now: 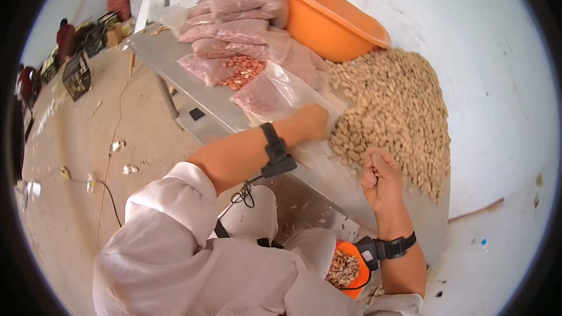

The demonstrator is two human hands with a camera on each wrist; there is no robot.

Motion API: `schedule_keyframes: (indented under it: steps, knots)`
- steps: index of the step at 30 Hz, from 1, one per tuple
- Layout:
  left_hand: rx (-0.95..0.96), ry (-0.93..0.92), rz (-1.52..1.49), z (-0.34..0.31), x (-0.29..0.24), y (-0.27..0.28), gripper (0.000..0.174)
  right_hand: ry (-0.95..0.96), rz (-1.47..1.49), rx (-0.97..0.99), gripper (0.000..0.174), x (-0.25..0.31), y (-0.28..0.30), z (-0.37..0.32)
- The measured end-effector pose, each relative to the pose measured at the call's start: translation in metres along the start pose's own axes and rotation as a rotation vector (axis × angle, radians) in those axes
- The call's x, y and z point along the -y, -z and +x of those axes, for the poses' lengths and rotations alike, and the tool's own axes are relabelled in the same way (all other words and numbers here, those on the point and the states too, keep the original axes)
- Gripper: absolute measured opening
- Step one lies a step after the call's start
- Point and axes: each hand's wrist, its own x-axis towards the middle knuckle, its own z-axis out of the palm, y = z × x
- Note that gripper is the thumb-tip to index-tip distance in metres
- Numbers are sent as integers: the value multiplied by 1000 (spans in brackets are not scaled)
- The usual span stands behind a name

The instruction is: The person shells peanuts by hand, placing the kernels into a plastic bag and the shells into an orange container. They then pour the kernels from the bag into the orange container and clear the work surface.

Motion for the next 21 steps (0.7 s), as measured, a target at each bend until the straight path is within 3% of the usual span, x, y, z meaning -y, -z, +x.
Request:
schedule_keyframes:
  steps: [7, 11, 13, 15, 19, 21]
  knots:
    - [-87, -28, -134, 14, 23, -28, 31, -62, -168, 63, 16, -5, -27, 35]
    - [50, -22, -107, -2, 10, 1, 27, -112, -232, 92, 15, -7, -22, 62]
    - [-126, -73, -129, 8, 21, -22, 31, -114, -251, 76, 15, -7, -20, 71]
    - [-119, -59, -121, 15, 26, -32, 27, -122, -272, 68, 15, -6, -19, 76]
    - [75, -52, -119, 10, 23, -15, 29, -149, -333, 54, 14, -10, -16, 85]
    - [-42, -132, -185, 9, 27, -20, 21, -178, -398, 49, 14, -14, -17, 89]
